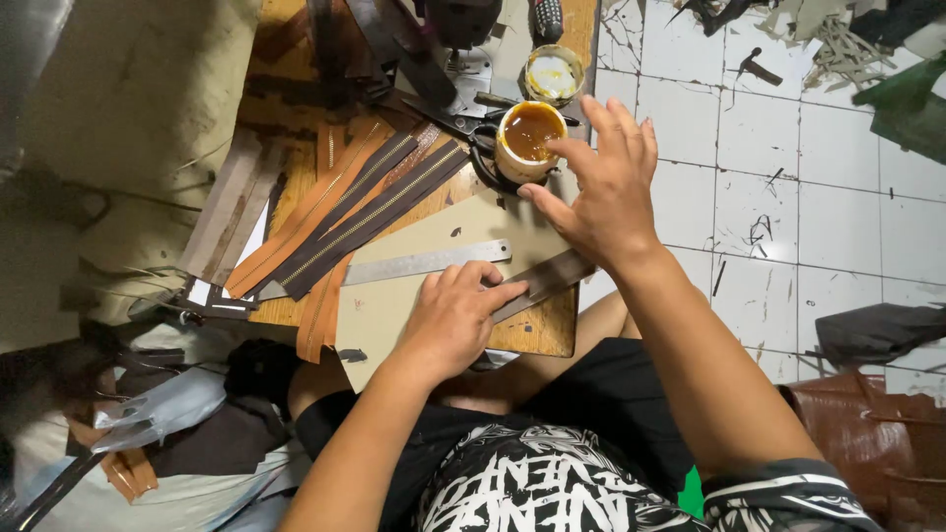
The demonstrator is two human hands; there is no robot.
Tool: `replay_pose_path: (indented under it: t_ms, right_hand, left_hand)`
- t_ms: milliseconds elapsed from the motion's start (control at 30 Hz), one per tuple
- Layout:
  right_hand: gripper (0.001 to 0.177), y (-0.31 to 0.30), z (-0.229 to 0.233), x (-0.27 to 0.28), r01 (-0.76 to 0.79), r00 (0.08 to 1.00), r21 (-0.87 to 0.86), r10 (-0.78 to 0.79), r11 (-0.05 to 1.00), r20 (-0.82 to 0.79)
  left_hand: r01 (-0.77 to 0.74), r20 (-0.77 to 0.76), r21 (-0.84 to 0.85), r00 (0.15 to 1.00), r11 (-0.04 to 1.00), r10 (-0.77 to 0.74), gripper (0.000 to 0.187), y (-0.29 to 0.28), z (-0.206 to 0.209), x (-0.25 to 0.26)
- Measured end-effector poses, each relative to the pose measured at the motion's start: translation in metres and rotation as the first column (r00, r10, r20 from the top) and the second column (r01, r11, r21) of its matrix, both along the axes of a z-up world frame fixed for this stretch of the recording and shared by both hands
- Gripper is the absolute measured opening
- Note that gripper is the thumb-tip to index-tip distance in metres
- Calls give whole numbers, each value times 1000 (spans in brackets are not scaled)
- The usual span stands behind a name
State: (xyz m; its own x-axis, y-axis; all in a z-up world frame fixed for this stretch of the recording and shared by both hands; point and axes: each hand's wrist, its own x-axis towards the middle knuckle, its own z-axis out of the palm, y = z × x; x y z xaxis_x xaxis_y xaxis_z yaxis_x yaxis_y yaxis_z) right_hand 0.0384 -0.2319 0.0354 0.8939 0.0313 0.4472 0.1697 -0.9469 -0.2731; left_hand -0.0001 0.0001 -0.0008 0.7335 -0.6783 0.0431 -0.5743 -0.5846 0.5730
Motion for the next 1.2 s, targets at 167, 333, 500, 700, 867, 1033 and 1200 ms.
replay_pose_path:
  t_ms: [167,333,500,700,867,1033,1200]
  right_hand:
    - [52,-9,-20,-2,25,998,57,-22,998,-52]
    - [36,-6,-1,-34,-27,999,221,33,975,-24]
    - [70,0,-15,-108,180,919,919,273,351,-284]
    - [96,34,-40,-162,440,737,884,499,157,-456]
    - [97,40,-47,-159,479,724,851,451,214,-522]
    - [89,57,-42,-155,482,718,809,377,336,-584]
    - [82,83,-17,-147,359,633,572,258,738,-730]
  left_hand:
    - [66,2,73,998,995,-66,50,3,-13,5]
    - [77,-29,75,997,994,-75,50,2,-11,6]
    - [90,-87,69,993,993,-84,50,2,-12,11]
    - [136,-117,76,985,988,-127,50,2,-4,17]
    - [159,-155,74,977,984,-146,47,3,-8,24]
    - [158,-165,50,975,986,-148,46,4,-8,27]
    - [199,-195,52,963,979,-186,44,3,-12,31]
